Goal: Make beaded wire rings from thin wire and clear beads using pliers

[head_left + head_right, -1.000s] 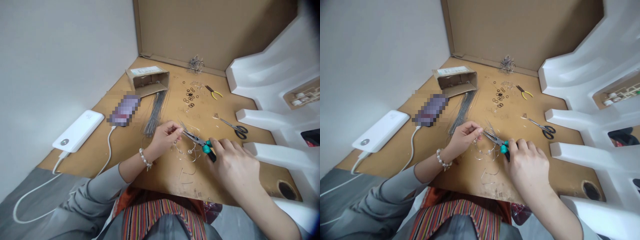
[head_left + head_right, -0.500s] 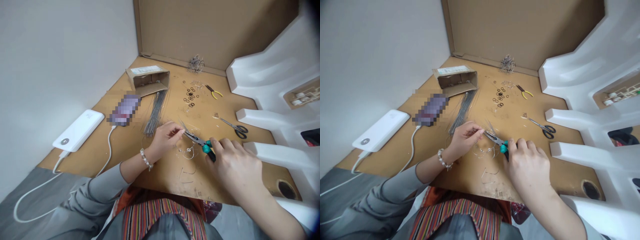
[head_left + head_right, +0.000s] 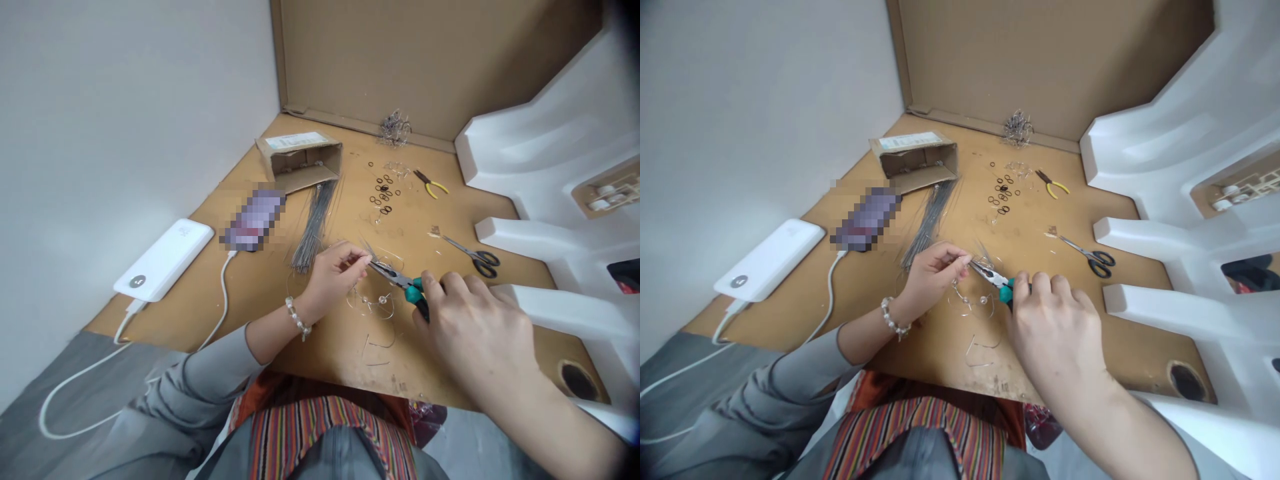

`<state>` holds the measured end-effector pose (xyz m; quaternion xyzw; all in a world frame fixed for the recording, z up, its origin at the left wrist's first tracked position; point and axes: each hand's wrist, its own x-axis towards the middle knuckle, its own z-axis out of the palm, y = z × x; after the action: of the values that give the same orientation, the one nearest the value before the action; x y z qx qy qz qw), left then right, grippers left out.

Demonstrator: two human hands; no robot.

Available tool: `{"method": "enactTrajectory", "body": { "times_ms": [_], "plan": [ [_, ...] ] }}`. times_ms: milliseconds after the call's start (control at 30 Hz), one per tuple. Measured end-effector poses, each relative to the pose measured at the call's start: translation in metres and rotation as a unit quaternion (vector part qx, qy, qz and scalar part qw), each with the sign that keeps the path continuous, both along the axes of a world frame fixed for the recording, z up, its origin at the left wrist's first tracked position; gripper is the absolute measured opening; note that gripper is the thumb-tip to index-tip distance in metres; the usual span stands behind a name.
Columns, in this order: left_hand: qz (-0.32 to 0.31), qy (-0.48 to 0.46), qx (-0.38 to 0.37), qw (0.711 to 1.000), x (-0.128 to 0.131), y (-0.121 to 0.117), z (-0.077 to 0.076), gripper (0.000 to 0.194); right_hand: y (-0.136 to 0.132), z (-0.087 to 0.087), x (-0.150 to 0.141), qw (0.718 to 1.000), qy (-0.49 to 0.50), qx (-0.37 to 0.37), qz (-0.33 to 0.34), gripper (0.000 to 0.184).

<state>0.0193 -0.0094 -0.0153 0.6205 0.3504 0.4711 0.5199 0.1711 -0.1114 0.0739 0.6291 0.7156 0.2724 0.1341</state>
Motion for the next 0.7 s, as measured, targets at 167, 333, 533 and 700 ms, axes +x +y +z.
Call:
{"method": "enactTrajectory", "body": {
  "times_ms": [167, 333, 533, 700],
  "plan": [
    [0.014, -0.014, -0.010, 1.000, 0.000, 0.000, -0.002, 0.014, 0.000, 0.003, -0.002, 1.000, 0.000, -0.012, 0.003, 0.009],
    [0.017, -0.017, 0.021, 0.999, 0.001, -0.001, -0.004, 0.013, 0.000, 0.005, -0.006, 1.000, -0.013, -0.023, 0.006, 0.009],
    [0.028, -0.011, 0.056, 0.998, 0.000, -0.001, -0.005, 0.013, 0.001, 0.005, -0.002, 0.999, -0.018, -0.033, 0.022, 0.008],
    [0.025, 0.022, 0.077, 0.996, 0.000, 0.000, -0.006, 0.013, 0.006, 0.001, 0.005, 0.999, -0.001, -0.045, 0.020, 0.011]
  ]
}}
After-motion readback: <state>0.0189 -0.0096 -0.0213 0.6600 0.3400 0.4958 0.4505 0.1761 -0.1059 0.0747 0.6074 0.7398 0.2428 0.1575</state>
